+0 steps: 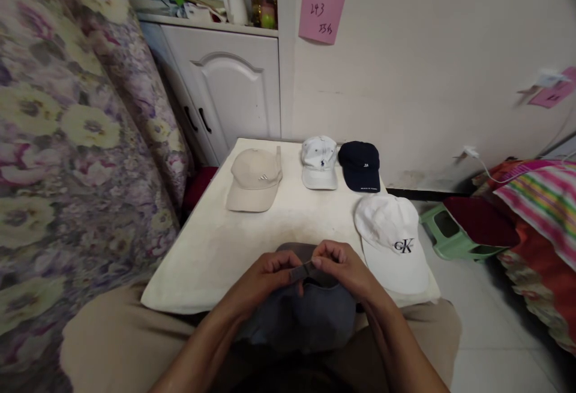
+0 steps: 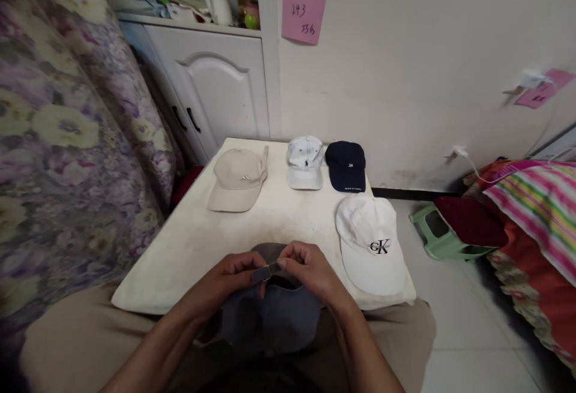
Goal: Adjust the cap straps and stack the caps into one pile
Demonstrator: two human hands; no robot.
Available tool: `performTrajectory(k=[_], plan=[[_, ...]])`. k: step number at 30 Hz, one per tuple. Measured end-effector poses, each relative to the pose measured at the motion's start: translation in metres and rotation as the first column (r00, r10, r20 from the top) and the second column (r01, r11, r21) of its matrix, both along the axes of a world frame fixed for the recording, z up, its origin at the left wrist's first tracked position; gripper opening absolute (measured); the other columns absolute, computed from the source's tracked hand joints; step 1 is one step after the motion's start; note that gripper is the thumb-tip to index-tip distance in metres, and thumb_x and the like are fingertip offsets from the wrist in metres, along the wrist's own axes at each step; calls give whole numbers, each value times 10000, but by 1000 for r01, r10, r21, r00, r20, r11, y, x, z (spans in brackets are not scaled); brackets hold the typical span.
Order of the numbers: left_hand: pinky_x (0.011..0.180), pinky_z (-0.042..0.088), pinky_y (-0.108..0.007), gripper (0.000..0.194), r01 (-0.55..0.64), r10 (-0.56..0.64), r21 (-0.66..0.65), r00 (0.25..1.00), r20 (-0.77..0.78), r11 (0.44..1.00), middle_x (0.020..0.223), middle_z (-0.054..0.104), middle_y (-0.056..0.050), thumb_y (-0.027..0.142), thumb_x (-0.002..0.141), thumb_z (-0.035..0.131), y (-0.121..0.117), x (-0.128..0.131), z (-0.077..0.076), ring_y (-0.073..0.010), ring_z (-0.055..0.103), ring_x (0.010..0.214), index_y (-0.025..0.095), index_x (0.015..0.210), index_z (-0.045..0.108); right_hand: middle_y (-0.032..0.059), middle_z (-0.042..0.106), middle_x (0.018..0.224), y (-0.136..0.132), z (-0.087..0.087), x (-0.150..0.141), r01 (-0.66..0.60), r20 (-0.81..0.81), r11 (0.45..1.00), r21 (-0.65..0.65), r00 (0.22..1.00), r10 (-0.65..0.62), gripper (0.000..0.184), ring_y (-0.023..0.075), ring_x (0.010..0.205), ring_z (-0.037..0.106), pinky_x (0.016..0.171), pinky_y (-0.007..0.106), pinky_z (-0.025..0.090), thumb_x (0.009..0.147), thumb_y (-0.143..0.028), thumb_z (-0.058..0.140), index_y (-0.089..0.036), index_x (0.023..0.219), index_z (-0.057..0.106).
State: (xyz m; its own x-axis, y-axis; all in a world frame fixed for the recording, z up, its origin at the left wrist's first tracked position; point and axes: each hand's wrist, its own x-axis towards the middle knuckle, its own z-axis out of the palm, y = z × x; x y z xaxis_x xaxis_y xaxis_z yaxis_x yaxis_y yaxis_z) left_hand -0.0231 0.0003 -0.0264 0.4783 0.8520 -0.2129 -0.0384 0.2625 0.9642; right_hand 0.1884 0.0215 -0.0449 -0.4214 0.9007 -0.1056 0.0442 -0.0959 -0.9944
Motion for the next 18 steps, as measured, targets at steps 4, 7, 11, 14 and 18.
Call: performTrajectory(k=[4,7,11,14,18], plan=[[687,375,-243,114,6,-6,-5,999,41,1000,692,696,-8,272,845,672,-1,-2,-3,-131,558,672,167,800,677,-27,507,669,-1,-3,0,48,-19,998,-35,999,-49,258,105,580,396,514,228,271,814,-411,688,-167,779,610],[676,382,-243,133,-2,6,-44,996,91,999,684,697,-7,302,843,678,-2,-3,-4,-135,567,651,171,827,666,-37,478,645,1,-7,2,105,-9,994,-25,994,-105,278,101,559,379,494,224,258,809,-426,690,-167,770,595],[661,381,-239,140,-30,32,-29,996,78,999,721,697,-15,310,847,672,-3,-3,-2,-144,572,677,170,859,673,-73,445,576,2,-13,3,157,-80,986,-49,984,-161,282,75,462,321,451,215,241,847,-436,649,-179,783,550],[661,384,-244,159,-25,25,3,999,47,1000,763,702,-30,316,854,654,-3,-3,2,-161,578,719,167,893,691,-82,479,576,3,-17,2,172,-146,983,-60,973,-180,271,56,417,300,428,201,255,856,-423,642,-185,803,525],[650,384,-251,247,-38,38,24,999,14,999,789,692,-40,383,882,619,-2,0,4,-160,567,706,156,896,717,-76,514,590,3,-19,2,187,-163,980,-63,967,-195,260,46,411,315,419,186,271,852,-405,652,-179,812,531]])
